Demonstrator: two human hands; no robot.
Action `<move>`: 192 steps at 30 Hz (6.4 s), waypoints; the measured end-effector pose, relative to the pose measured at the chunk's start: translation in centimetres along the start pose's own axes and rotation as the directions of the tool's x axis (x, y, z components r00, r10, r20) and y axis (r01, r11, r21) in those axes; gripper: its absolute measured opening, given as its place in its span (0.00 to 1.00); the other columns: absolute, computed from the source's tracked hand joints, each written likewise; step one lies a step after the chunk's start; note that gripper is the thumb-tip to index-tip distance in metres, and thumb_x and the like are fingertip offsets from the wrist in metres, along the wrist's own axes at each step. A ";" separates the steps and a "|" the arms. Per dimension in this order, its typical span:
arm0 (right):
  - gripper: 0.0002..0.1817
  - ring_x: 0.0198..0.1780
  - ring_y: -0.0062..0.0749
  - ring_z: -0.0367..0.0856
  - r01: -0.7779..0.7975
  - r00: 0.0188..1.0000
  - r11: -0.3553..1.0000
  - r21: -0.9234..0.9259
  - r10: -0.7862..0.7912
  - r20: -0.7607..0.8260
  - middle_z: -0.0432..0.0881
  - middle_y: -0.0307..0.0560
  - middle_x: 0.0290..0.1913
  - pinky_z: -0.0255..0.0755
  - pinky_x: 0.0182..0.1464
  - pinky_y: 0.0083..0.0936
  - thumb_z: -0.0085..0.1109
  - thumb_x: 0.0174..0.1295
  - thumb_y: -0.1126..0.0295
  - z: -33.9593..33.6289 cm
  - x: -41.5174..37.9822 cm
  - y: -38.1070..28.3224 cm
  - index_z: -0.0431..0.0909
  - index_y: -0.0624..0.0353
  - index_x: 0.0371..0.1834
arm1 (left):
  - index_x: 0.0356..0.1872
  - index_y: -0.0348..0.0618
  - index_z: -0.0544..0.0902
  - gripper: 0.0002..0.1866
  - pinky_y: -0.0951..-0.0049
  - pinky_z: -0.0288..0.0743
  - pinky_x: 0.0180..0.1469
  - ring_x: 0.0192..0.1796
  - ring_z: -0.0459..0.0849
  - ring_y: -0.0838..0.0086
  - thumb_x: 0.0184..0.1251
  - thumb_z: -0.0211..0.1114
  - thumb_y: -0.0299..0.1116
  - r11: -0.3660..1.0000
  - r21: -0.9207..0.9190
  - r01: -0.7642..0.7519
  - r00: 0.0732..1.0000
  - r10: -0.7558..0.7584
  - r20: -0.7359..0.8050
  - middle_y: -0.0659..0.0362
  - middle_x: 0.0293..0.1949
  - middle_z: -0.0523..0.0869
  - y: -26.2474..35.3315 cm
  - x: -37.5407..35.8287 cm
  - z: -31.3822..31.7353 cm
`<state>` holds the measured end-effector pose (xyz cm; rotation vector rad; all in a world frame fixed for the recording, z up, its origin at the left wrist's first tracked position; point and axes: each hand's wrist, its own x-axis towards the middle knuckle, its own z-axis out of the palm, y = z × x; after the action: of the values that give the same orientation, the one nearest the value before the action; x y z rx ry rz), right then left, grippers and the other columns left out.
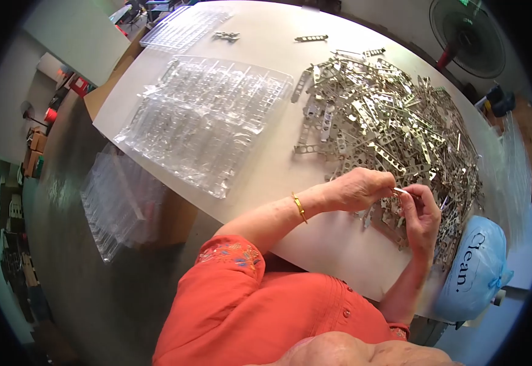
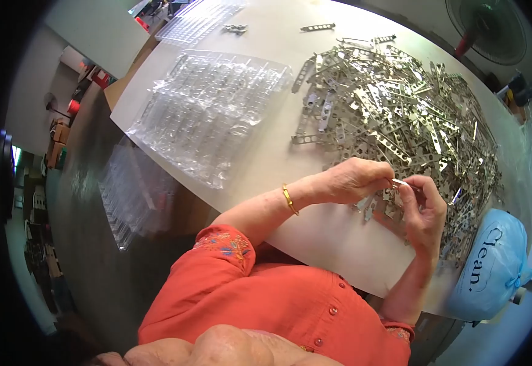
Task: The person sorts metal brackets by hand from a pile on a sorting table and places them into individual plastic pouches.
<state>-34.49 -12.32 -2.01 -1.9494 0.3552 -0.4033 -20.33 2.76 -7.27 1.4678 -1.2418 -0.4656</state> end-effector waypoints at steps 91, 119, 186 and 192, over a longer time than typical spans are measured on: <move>0.05 0.38 0.62 0.85 -0.536 0.825 0.221 -0.815 -0.070 -0.561 0.85 0.64 0.33 0.78 0.43 0.50 0.57 0.58 0.75 -25.8 -7.6 2.6 0.81 0.63 0.27 | 0.50 0.38 0.74 0.11 0.53 0.77 0.40 0.39 0.83 0.46 0.70 0.62 0.23 0.986 0.080 -0.144 0.912 0.100 0.399 0.46 0.37 0.83 0.9 -4.0 8.8; 0.05 0.40 0.28 0.87 -0.100 0.574 0.572 -0.814 -0.635 -0.517 0.85 0.54 0.55 0.81 0.43 0.26 0.55 0.75 0.74 -20.3 -13.9 -7.1 0.71 0.63 0.47 | 0.50 0.40 0.77 0.06 0.75 0.76 0.43 0.35 0.75 0.80 0.79 0.56 0.26 0.670 -0.616 0.414 0.903 -0.215 0.373 0.64 0.32 0.76 2.8 -2.9 6.8; 0.06 0.35 0.11 0.76 -0.200 0.953 0.912 0.359 0.265 -0.144 0.81 0.31 0.34 0.71 0.37 0.15 0.60 0.74 0.69 -4.6 -6.1 2.7 0.80 0.59 0.41 | 0.48 0.36 0.79 0.12 0.64 0.79 0.40 0.38 0.84 0.57 0.65 0.64 0.16 0.945 0.172 -0.279 0.948 0.242 0.206 0.51 0.46 0.82 2.8 -1.6 5.1; 0.06 0.34 0.15 0.78 0.028 0.833 0.896 0.443 0.224 -0.506 0.84 0.37 0.35 0.74 0.36 0.16 0.57 0.75 0.69 -5.5 -5.6 2.4 0.79 0.58 0.41 | 0.52 0.32 0.78 0.09 0.79 0.77 0.40 0.39 0.79 0.81 0.76 0.56 0.18 0.986 -0.168 -0.018 1.000 0.017 -0.007 0.54 0.62 0.77 2.5 -1.4 3.9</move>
<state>-42.07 -15.38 -2.82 -1.3387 0.6717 -0.8990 -25.08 2.50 -6.77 1.3134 -1.1809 -0.5408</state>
